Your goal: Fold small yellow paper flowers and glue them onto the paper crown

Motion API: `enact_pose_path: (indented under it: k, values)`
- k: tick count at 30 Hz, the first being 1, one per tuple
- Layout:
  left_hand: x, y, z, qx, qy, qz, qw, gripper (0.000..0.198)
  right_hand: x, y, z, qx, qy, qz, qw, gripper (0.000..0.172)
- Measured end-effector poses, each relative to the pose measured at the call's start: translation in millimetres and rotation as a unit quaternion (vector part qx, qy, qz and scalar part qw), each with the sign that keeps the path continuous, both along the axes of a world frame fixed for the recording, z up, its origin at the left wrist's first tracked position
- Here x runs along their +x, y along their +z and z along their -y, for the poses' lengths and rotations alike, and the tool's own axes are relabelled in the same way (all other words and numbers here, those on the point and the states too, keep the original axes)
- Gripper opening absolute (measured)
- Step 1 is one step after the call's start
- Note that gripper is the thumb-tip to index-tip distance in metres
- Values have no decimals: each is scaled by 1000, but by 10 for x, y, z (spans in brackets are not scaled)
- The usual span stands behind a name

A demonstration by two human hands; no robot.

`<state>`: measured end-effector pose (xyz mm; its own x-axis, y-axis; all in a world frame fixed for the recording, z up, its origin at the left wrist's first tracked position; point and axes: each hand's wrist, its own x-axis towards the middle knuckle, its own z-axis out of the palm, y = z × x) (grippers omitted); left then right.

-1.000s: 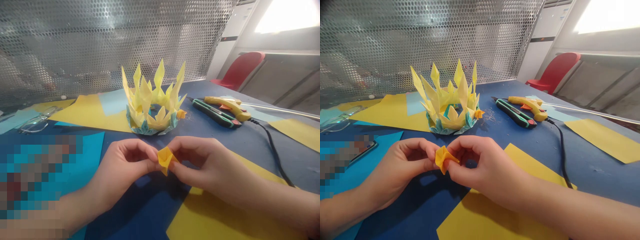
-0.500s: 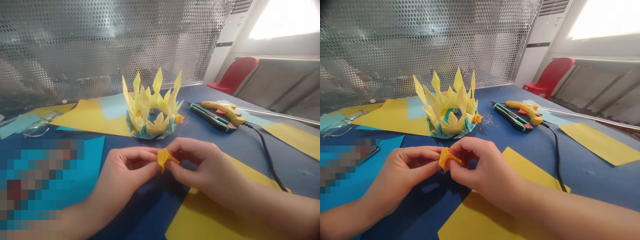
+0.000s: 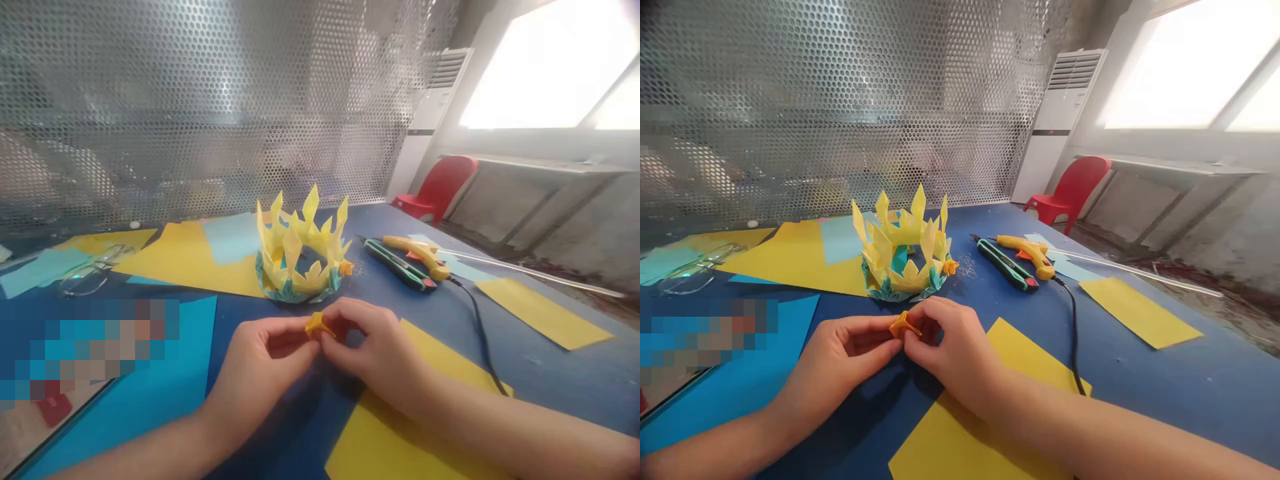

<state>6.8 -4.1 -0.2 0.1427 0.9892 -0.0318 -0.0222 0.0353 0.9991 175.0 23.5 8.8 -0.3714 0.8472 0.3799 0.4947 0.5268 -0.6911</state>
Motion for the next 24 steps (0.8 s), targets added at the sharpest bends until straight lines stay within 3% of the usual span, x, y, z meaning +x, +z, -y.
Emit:
enact_pose_path:
  k: [6,12,18,24]
  values:
    - [-18,-22,-32,-14,61,8,998,24,-80,-5,-15,50,2,64,997,7]
    - [-42,-26,-59,-36,71,54,995,23,-185,244,-26,50,18,179,982,5]
    - [-45,-12,-84,-50,57,60,995,19,-258,511,-124,-47,16,248,967,7]
    - [-56,-9,-99,-56,31,32,997,17,-278,619,-236,-153,16,273,950,14]
